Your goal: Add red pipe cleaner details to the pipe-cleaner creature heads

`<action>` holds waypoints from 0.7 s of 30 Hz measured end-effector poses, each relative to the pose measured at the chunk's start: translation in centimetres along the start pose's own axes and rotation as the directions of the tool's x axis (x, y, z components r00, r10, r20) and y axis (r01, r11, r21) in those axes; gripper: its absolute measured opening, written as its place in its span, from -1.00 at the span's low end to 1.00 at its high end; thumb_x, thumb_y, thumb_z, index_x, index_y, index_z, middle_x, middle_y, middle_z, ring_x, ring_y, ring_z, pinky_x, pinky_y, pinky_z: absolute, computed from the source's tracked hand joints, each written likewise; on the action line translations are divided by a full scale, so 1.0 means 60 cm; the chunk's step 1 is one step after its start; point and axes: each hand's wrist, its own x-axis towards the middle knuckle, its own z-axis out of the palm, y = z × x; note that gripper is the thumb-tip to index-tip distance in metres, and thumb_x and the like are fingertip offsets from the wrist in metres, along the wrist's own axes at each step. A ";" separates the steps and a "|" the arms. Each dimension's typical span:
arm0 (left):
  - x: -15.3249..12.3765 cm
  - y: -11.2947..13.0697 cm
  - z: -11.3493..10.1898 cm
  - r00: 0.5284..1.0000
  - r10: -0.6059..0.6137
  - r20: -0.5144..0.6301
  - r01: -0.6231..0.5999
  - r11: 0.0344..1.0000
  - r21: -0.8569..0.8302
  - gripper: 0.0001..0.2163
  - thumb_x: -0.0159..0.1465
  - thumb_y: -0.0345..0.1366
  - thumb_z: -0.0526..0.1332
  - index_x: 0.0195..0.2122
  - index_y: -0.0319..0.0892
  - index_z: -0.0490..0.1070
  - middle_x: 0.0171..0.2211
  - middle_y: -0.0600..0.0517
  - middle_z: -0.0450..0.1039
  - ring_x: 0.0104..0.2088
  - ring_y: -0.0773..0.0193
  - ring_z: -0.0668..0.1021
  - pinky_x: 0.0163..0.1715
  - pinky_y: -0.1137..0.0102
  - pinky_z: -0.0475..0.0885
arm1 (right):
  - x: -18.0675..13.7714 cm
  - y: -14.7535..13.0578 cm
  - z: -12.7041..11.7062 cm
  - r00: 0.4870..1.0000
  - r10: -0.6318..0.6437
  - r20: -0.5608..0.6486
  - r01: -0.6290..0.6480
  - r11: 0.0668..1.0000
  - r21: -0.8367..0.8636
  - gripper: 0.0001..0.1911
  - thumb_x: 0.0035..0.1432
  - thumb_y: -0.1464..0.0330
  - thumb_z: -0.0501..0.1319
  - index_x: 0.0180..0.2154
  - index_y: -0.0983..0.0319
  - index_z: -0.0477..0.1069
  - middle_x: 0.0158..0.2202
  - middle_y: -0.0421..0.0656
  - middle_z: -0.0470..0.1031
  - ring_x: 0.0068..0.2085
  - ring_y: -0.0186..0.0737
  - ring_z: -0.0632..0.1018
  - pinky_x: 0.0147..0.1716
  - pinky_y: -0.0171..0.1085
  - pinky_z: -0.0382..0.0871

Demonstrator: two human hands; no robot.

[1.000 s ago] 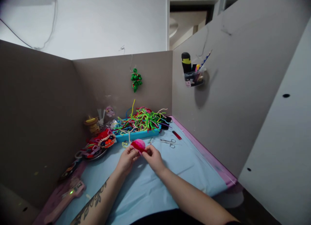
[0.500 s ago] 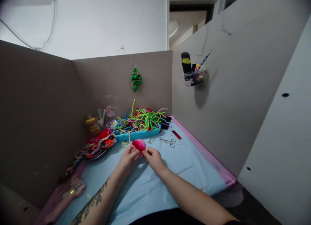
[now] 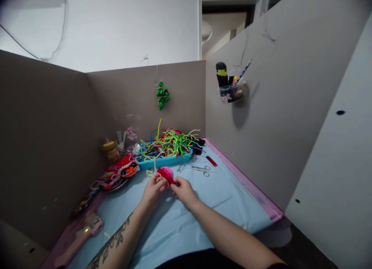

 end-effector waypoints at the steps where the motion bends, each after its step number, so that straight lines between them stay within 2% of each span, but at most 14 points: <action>1: -0.002 0.002 0.002 1.000 -0.012 0.005 0.012 1.000 -0.006 -0.62 -0.12 -0.34 0.42 -0.23 -0.20 0.43 -0.44 0.06 0.49 -0.45 0.35 0.50 -0.41 0.47 0.38 | 0.001 0.001 -0.001 0.999 -0.038 -0.020 0.038 0.999 -0.018 -0.88 -0.03 0.31 0.17 -0.48 0.23 0.29 -0.67 -0.34 0.29 -0.64 -0.40 0.29 -0.64 -0.40 0.13; 5: -0.008 0.010 0.006 0.998 -0.060 0.012 0.060 0.998 -0.023 -0.60 -0.11 -0.31 0.43 -0.21 -0.18 0.44 -0.45 0.07 0.48 -0.43 0.33 0.50 -0.36 0.44 0.39 | 0.002 -0.001 -0.005 0.969 -0.224 -0.105 0.207 0.967 -0.149 -0.91 -0.01 0.37 0.15 -0.50 0.24 0.34 -0.57 -0.28 0.34 -0.49 -0.31 0.35 -0.47 -0.35 0.20; 11: -0.005 0.007 0.000 0.997 -0.077 0.016 0.077 0.997 -0.020 -0.60 -0.10 -0.33 0.43 -0.19 -0.17 0.44 -0.48 0.10 0.45 -0.46 0.37 0.48 -0.40 0.46 0.38 | -0.006 -0.014 -0.007 0.915 -0.366 -0.169 0.306 0.903 -0.300 -0.89 0.03 0.40 0.15 -0.52 0.22 0.34 -0.48 -0.21 0.34 -0.39 -0.23 0.37 -0.37 -0.30 0.22; 15: -0.004 0.003 -0.002 0.995 -0.091 0.031 0.090 0.996 0.019 -0.72 -0.09 -0.31 0.43 -0.34 -0.20 0.46 -0.45 0.06 0.48 -0.43 0.34 0.49 -0.40 0.46 0.38 | -0.010 -0.021 -0.006 0.890 -0.411 -0.198 0.335 0.884 -0.326 -0.85 0.04 0.40 0.16 -0.56 0.21 0.30 -0.49 -0.22 0.29 -0.41 -0.24 0.35 -0.40 -0.30 0.22; 18: -0.004 0.001 -0.002 0.994 -0.101 0.044 0.099 0.994 0.041 -0.78 -0.10 -0.31 0.42 -0.47 -0.24 0.44 -0.46 0.04 0.48 -0.43 0.32 0.49 -0.37 0.44 0.39 | -0.009 -0.020 -0.004 0.897 -0.402 -0.184 0.329 0.885 -0.331 -0.84 0.05 0.41 0.16 -0.56 0.21 0.28 -0.50 -0.23 0.29 -0.42 -0.25 0.35 -0.40 -0.30 0.23; 21: -0.002 -0.003 -0.003 0.995 -0.089 0.043 0.086 0.994 0.069 -0.81 -0.09 -0.31 0.41 -0.50 -0.24 0.43 -0.48 0.05 0.48 -0.43 0.31 0.50 -0.35 0.41 0.39 | -0.010 -0.017 -0.003 0.890 -0.409 -0.203 0.324 0.879 -0.351 -0.97 0.02 0.42 0.18 -0.44 0.21 0.33 -0.43 -0.20 0.33 -0.40 -0.25 0.36 -0.38 -0.29 0.27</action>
